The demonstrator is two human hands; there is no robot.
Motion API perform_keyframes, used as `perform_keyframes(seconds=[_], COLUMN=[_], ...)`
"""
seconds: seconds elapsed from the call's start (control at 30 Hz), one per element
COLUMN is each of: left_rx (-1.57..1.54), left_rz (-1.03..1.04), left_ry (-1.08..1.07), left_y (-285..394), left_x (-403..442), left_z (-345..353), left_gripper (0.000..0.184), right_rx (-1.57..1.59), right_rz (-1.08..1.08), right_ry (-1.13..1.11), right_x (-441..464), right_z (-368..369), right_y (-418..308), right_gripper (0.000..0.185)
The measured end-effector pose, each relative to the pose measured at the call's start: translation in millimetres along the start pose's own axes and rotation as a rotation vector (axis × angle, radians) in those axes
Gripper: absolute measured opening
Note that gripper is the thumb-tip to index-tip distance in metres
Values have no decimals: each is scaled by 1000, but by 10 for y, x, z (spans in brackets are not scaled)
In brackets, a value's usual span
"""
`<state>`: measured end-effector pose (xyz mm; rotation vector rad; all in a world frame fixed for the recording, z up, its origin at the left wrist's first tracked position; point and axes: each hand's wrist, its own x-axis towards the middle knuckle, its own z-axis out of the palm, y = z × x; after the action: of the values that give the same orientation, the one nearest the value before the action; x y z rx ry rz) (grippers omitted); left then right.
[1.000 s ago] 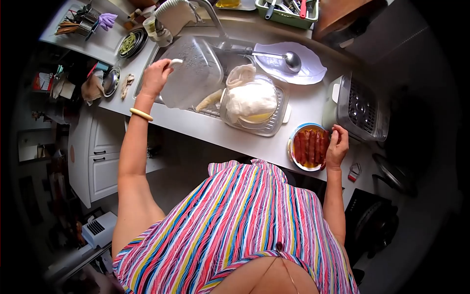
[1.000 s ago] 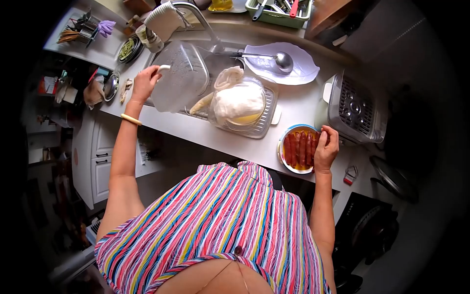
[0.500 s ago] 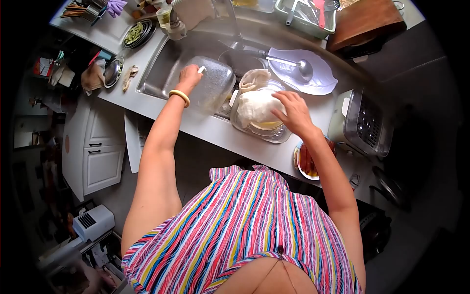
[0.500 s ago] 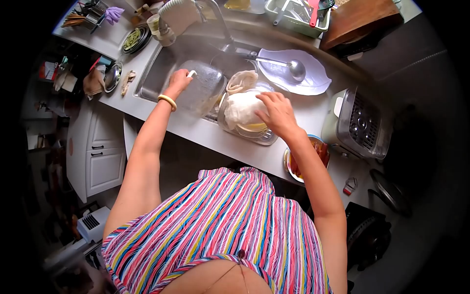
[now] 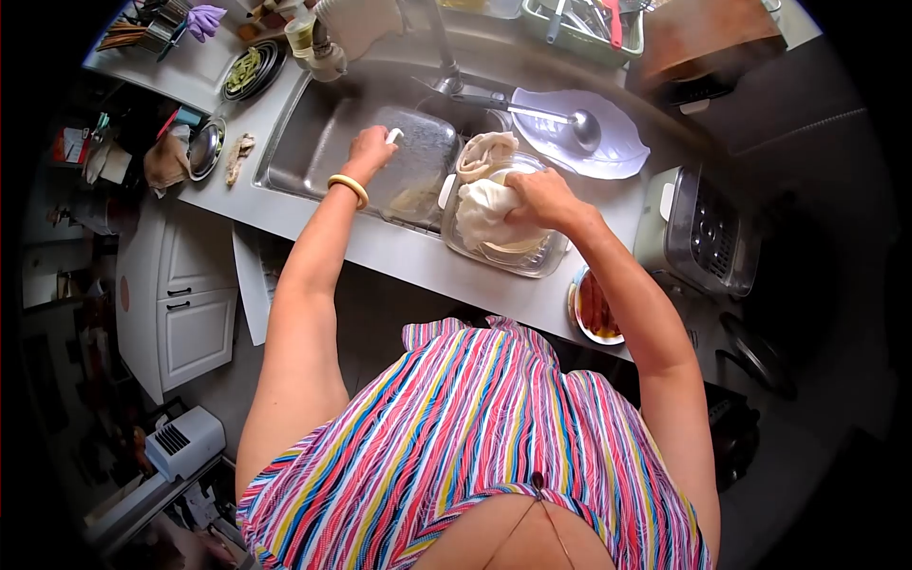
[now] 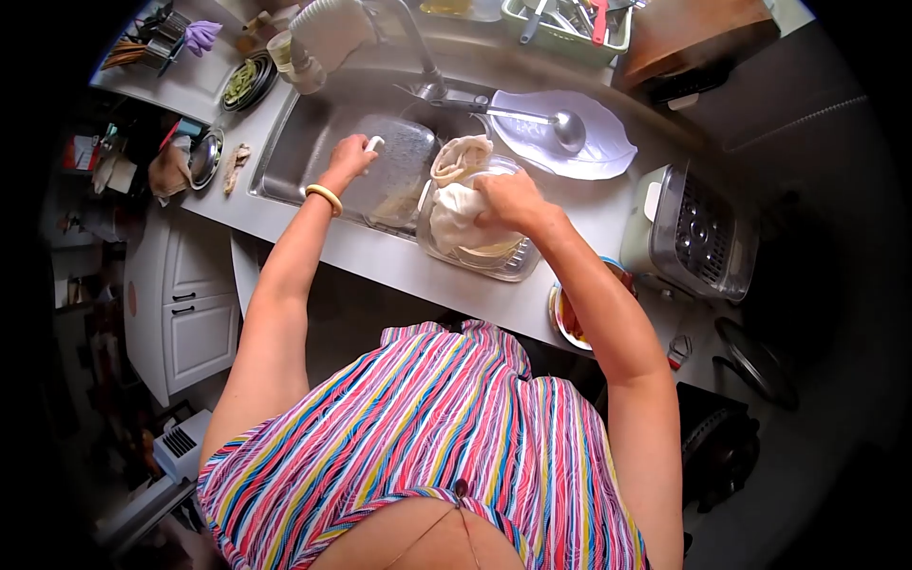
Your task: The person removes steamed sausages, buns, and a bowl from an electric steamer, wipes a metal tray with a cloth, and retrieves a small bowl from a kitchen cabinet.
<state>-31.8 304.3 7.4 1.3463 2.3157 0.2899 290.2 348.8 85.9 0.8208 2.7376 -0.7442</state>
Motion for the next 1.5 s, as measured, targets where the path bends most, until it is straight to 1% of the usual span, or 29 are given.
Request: perform_keyframes(seconds=[0.1, 0.2, 0.23, 0.27, 0.3, 0.33, 0.37, 0.4, 0.43, 0.47, 0.53, 0.6, 0.67, 0.77, 0.8, 0.87, 0.9, 0.93, 1.0, 1.1, 1.2, 1.23, 1.27, 1.3, 1.33, 1.37, 1.4, 1.47, 1.5], left_rx=[61, 54, 60, 63, 65, -1, -41, -41, 4, -5, 74, 60, 49, 31, 24, 2, -14, -31, -64, -59, -131, -135, -127, -147, -147, -179, -174, -64, 0], left_rz=[56, 47, 69, 92, 123, 165, 103, 134, 208, 221, 135, 151, 154, 169, 185, 215, 228, 241, 284, 339, 382, 437, 475, 486, 576, 575, 609, 619, 602], left_ry=[25, 44, 83, 122, 155, 154, 77, 78, 153, 186, 169, 233, 267, 273, 277, 276, 270, 265, 287, 290, 301, 299, 308, 284, 298, 250, 183, 47, 0], left_y=[-83, -116, -109, -128, -150, -212, 24, -122, -168, -206, -199, -141, -82, 18, 69, 174, 234, 291, 410, 531, 616, 642, 674, 797, 866, 931, 970, 1127, 1211], left_x=[72, 99, 103, 72, 30, 32, -132, 25, 25, 5, 5, -92, -155, -248, -289, -360, -382, -404, -452, -473, -459, -428, -408, -480, -510, -516, -479, -460, -461], left_z=[52, 109, 126, 147, 179, 225, 82, 224, 262, 263, 212, 165, 106, 28, 0, -45, -63, -76, -79, -73, -45, -30, -56, -133, -156, -137, -81, 72, 163], left_gripper=[25, 25, 25, 26, 26, 31, 33, 31, 32, 37, 41, 40, 39, 37, 36, 35, 35, 35, 32, 31, 28, 28, 27, 27, 29, 34, 43, 65, 70], right_rx=[224, 388, 418, 559, 595, 624, 592, 554, 680, 758, 712, 705, 736, 676, 645, 788, 818, 845, 812, 214, -58, -40, -56, 134, 126, 143, 196, 299, 355], right_rz=[46, 98, 111, 152, 167, 203, 218, 232, 301, 290, 409, 523, 572, 751, 743, 779, 742, 719, 756, 828, 794, 755, 697, 598, 617, 523, 471, 482, 466], right_ry=[70, 96, 127, 173, 181, 204, 284, 361, 433, 557, 750, 915, 955, 853, 826, 707, 646, 638, 526, 253, 605, 781, 891, 1032, 1147, 1243, 1293, 1316, 1321], right_x=[-104, -189, -274, -348, -431, -578, -731, -875, -1083, -1336, -1769, -2201, -2552, -2776, -2782, -2723, -2697, -2649, -2593, -2568, -2692, -2766, -2839, -2898, -2952, -3010, -3073, -3090, -3050], right_z=[-95, -207, -289, -299, -324, -395, -391, -384, -481, -618, -751, -894, -934, -776, -631, -512, -410, -412, -243, -308, -429, -504, -694, -757, -826, -856, -831, -758, -700], right_y=[-38, 74, 115, 187, 243, 314, 439, 557, 585, 606, 1017, 1487, 1897, 2309, 2484, 2441, 2521, 2407, 2610, 2655, 2604, 2573, 2332, 2262, 2017, 1846, 1734, 1458, 1333], right_gripper=[41, 40, 41, 41, 43, 44, 45, 46, 47, 43, 40, 42, 41, 42, 43, 44, 44, 44, 47, 50, 48, 47, 44, 39, 35, 31, 30, 31, 31])
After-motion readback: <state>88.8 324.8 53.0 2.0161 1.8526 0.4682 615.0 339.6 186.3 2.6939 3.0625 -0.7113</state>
